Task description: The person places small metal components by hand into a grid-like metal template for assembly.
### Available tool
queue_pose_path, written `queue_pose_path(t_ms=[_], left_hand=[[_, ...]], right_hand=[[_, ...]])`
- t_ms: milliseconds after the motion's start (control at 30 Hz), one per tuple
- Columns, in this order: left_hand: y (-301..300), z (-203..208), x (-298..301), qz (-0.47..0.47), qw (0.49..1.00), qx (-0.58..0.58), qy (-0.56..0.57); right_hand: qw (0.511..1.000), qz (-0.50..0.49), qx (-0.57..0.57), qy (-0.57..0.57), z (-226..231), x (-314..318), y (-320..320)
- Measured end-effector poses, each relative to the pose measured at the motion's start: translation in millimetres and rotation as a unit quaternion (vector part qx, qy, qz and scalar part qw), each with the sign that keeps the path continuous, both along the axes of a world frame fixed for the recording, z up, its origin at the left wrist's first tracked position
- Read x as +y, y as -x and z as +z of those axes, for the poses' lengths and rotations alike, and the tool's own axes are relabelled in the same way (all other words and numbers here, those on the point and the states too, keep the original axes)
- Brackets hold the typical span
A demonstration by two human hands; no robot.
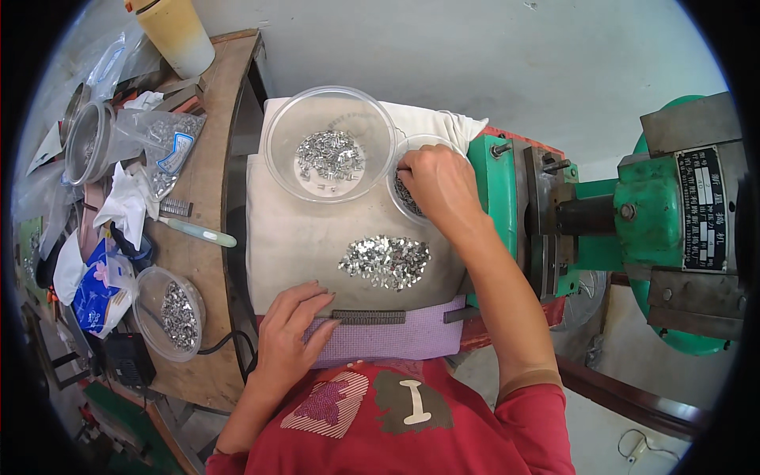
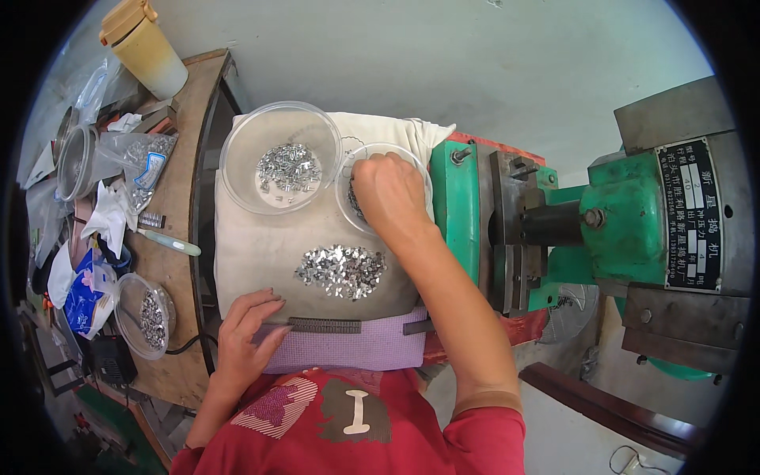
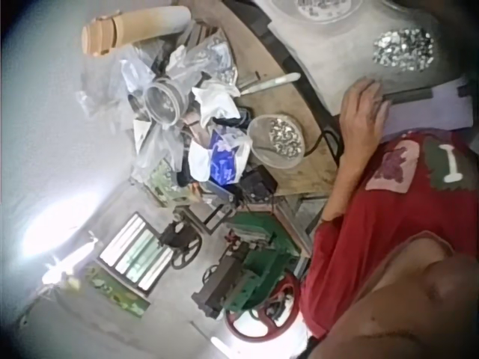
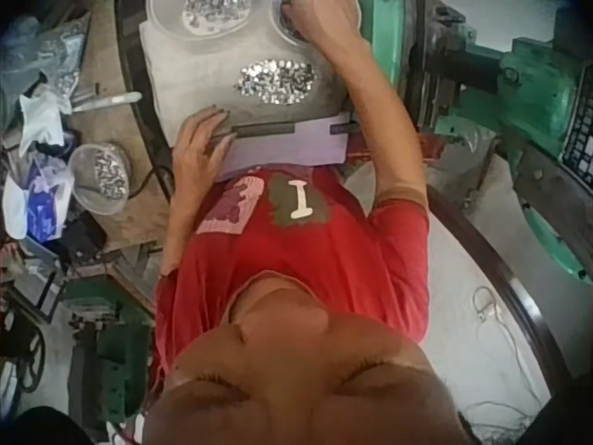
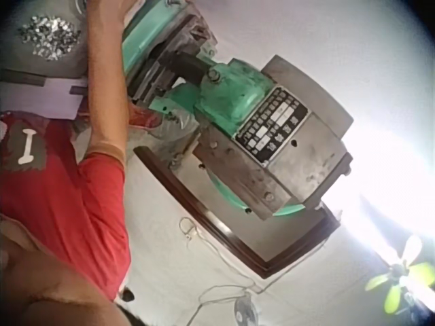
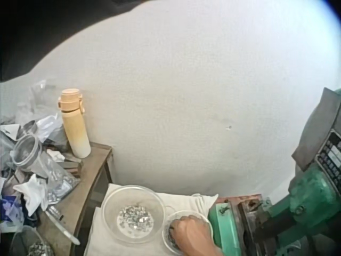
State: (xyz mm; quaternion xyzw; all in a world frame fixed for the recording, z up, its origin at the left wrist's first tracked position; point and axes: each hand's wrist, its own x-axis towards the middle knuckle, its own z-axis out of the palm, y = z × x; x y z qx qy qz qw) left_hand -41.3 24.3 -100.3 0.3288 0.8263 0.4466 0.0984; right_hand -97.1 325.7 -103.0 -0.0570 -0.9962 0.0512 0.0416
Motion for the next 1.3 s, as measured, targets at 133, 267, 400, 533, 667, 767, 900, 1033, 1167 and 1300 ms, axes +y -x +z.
queue_pose_path(t_ms=[133,267,400,533,667,767,900,1033,1167,1300], left_hand=[[2,4,6,-0.004,1.0,0.004,-0.025],[6,9,16,-0.021,0.999,0.007,-0.049],[9,15,28,-0.032,0.997,0.019,-0.069],[14,19,37,-0.038,0.996,-0.001,-0.082],[22,21,54,-0.032,0.992,0.028,-0.115],[28,25,71,-0.021,0.99,0.025,-0.139],[38,35,104,0.004,0.991,0.055,-0.119],[48,37,141,-0.009,0.995,0.039,-0.095],[54,31,162,-0.041,0.995,-0.015,-0.094],[57,25,169,-0.036,0.988,-0.067,-0.136]], right_hand=[[0.998,-0.012,0.024,0.051,5,-7,-6],[0.998,-0.03,0.046,0.014,-3,-9,-4],[0.998,-0.017,0.06,0.02,-13,-2,-2],[0.996,-0.021,0.053,0.075,-8,-3,-2],[0.982,-0.051,0.038,0.18,5,1,-14],[0.929,-0.141,0.034,0.34,20,4,-28],[0.815,-0.205,0.032,0.541,35,9,-47],[0.71,-0.217,0.074,0.666,43,6,-67],[0.69,-0.218,0.066,0.687,48,9,-74],[0.674,-0.228,0.077,0.698,45,11,-76]])
